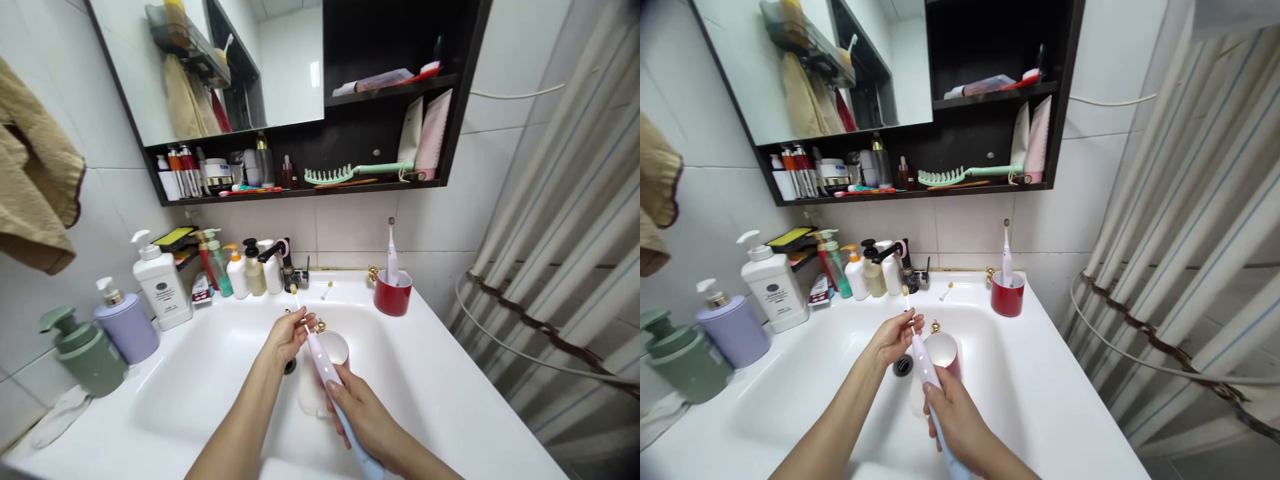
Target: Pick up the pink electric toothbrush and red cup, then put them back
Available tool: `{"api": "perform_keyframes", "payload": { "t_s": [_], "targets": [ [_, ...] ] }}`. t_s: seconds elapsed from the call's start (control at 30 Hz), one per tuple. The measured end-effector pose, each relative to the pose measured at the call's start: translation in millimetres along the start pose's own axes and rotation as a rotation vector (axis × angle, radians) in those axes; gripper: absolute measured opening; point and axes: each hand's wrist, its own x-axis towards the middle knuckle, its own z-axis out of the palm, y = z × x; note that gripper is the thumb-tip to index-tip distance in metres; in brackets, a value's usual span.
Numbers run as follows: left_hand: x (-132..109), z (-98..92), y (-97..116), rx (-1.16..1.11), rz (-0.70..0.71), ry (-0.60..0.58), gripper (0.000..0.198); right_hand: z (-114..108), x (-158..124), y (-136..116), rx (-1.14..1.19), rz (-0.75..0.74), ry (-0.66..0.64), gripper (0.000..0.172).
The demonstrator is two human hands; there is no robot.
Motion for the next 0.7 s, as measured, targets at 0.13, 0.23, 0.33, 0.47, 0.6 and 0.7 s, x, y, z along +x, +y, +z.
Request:
{"api": "perform_keyframes", "payload": {
  "t_s": [0.13, 0.23, 0.33, 0.47, 0.6, 0.7],
  "targets": [
    [-10.7, -6.3, -6.3, -0.051, 0.006, -0.001, 0.007, 6.6, 0.0, 1.6, 0.028, 0.009, -0.035, 0.025],
    [-8.8, -8.2, -9.5, -0.073, 0.015, -0.008, 0.007, 7.0, 1.1, 1.6, 0.052, 0.018, -0.038, 0.025],
    [-5.8, -8.4, -10.3, -0.086, 0.021, -0.008, 0.009, 6.1, 1.8, 0.6, 0.07, 0.032, -0.032, 0.026],
    [-4.1, -7.8, -9.8, -0.102, 0.037, -0.003, 0.009, 4.9, 1.8, -0.6, 0.109, 0.056, -0.056, 0.026],
    [-5.5, -5.7, -12.9, -0.062, 0.076, -0.017, 0.009, 3.9, 1.3, -0.3, 0.196, 0.083, -0.078, 0.025],
    [-8.2, -2.6, -17.7, -0.014, 0.109, -0.041, 0.008, 3.6, 1.3, 0.3, 0.245, 0.08, -0.074, 0.024]
  ]
}}
